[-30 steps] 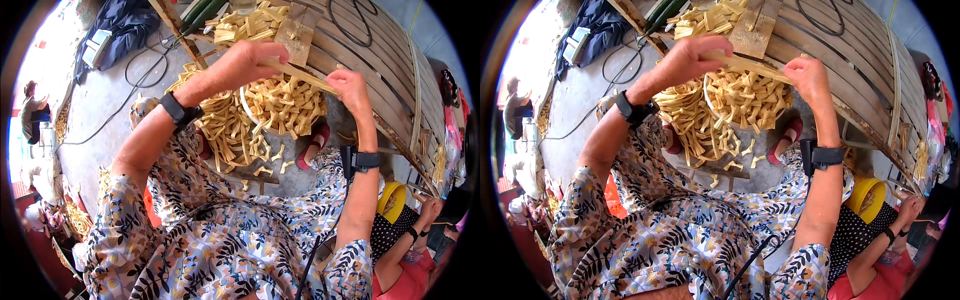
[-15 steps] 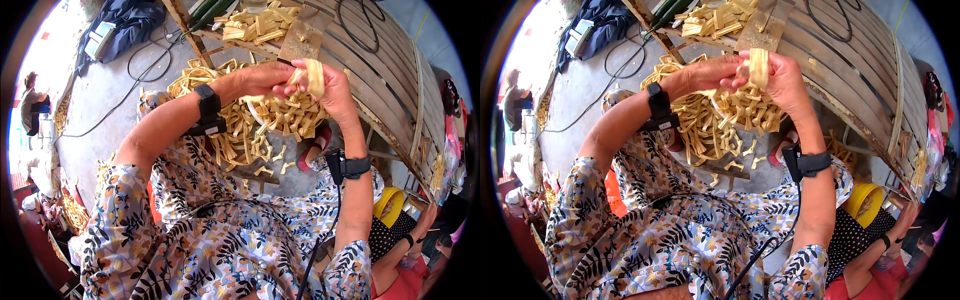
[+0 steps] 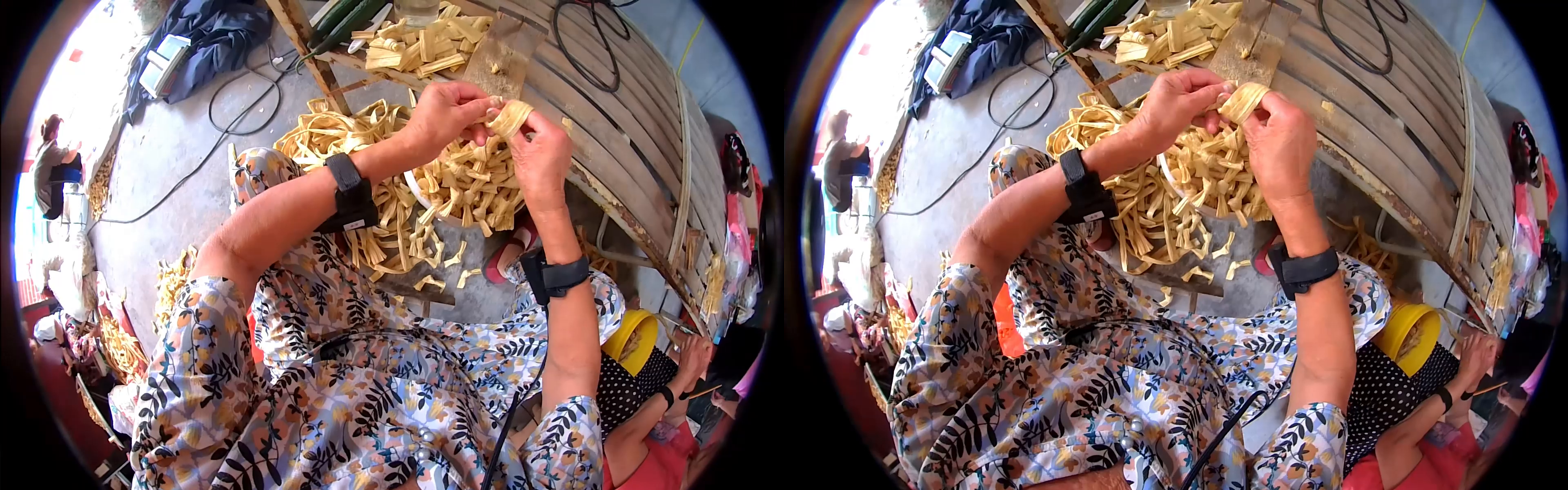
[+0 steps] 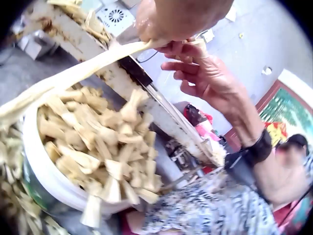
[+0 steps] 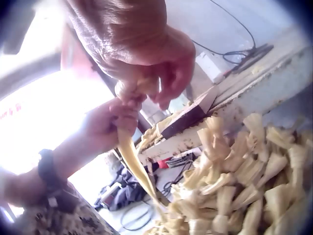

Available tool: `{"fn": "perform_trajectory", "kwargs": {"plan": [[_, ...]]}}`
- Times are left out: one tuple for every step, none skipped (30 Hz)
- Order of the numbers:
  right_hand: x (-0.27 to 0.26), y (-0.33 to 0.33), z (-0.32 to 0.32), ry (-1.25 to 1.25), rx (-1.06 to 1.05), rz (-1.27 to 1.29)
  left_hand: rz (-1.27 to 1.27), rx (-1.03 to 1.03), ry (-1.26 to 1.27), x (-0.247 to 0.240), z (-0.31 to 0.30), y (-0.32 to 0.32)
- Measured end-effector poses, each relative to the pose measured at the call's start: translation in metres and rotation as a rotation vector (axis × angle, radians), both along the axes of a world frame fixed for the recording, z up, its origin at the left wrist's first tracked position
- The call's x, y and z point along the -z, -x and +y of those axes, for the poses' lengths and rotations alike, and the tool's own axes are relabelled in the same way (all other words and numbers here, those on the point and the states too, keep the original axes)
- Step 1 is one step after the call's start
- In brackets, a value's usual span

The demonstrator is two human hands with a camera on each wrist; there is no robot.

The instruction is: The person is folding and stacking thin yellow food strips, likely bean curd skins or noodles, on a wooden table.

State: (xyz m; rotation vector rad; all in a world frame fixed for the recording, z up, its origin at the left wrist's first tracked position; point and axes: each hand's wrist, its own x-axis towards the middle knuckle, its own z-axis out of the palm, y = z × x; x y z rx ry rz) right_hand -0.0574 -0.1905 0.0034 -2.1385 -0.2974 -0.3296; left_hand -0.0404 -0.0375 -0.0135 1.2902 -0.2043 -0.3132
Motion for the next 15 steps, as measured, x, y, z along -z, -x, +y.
{"fn": "perform_trajectory", "kwargs": {"plan": [[0.0, -0.001, 0.0, -0.083, -0.035, 0.161, -0.1, -0.032, -0.098, -0.006, 0.003, 0.004], [0.001, -0.001, 0.0, -0.167, -0.068, 0.322, -0.151, -0.006, -0.135, -0.006, 0.006, 0.003], [0.003, -0.003, -0.001, -0.234, -0.096, 0.387, -0.202, 0.02, -0.173, -0.007, 0.008, 0.001], [0.004, -0.003, -0.001, -0.258, -0.118, 0.418, -0.25, 0.047, -0.211, -0.007, 0.01, 0.001], [0.005, -0.002, -0.001, -0.281, -0.139, 0.448, -0.288, 0.068, -0.27, -0.006, 0.01, 0.002], [0.006, -0.003, -0.001, -0.304, -0.16, 0.478, -0.327, 0.089, -0.329, -0.007, 0.01, 0.003], [0.009, -0.004, -0.002, -0.198, -0.137, 0.45, -0.366, 0.11, -0.387, -0.007, 0.009, 0.003], [0.014, -0.005, -0.004, -0.094, -0.114, 0.423, -0.424, 0.075, -0.487, -0.006, 0.007, 0.005], [0.019, -0.006, -0.006, 0.01, -0.089, 0.394, -0.483, 0.039, -0.588, -0.003, 0.003, 0.007], [0.024, -0.005, -0.005, 0.011, -0.083, 0.28, -0.543, 0.004, -0.687, 0.0, 0.0, 0.008], [0.028, -0.003, -0.002, 0.013, -0.075, 0.164, -0.62, -0.04, -0.687, 0.006, -0.001, 0.007], [0.027, -0.002, 0.003, 0.015, -0.066, 0.048, -0.573, -0.053, -0.666, 0.009, -0.002, 0.005], [0.022, 0.0, 0.005, 0.079, -0.038, -0.029, -0.524, -0.068, -0.647, 0.013, -0.003, 0.003], [0.016, 0.0, 0.004, 0.019, -0.051, -0.075, -0.474, -0.084, -0.627, 0.017, -0.004, 0.002], [0.012, -0.001, 0.004, -0.042, -0.064, -0.122, -0.159, -0.004, -0.54, 0.003, -0.001, 0.002]]}}
